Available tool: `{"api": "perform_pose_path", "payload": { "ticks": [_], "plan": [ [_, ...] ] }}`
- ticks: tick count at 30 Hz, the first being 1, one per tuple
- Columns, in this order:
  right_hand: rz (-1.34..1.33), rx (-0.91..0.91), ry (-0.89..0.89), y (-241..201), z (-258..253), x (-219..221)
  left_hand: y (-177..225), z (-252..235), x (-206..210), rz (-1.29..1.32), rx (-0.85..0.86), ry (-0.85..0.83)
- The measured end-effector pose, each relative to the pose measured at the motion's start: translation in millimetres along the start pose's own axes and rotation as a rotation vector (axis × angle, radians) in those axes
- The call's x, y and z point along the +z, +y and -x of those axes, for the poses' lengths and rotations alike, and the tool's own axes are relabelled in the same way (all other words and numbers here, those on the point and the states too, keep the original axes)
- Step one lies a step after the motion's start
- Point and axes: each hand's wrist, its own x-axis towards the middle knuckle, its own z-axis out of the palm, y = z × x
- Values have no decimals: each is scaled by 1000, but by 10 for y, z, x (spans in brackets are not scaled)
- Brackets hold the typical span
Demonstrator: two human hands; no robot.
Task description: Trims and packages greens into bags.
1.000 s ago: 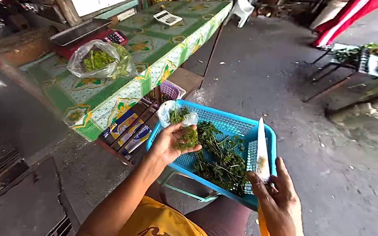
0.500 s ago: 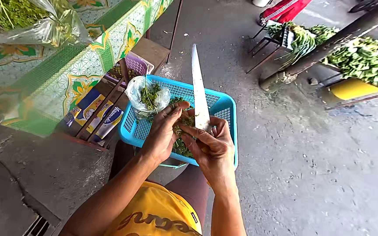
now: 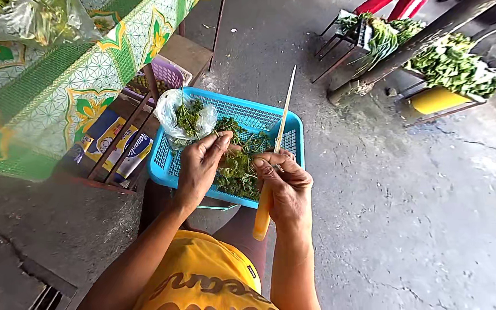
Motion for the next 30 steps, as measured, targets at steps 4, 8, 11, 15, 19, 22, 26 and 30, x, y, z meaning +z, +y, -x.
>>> {"api": "perform_pose_path", "payload": {
  "ticks": [4,8,11,15,19,22,26,30],
  "plan": [
    [-24,35,20,28,-35,-92,13,-8,-59,7,-31,32],
    [-25,35,-21,26,-12,-109,8,-19,-87,53,-58,35],
    [9,-21,-68,14,15,-50,9,-32,-69,68,-67,41],
    [120,-142,-104,-47,61,92,5,-41,-43,39,-61,41],
    [294,-183,-106,-84,51,207,-6,-25,-2,-21,-24,34],
    [292,-158,-93,-28,32,182,11,-30,-1,-6,-61,34],
    [203,-108,-99,-2,11,92,25,-5,-17,42,-132,-52],
    [213,-108,-82,-16,3,68,72,36,29,122,-218,-168]
  ]
}}
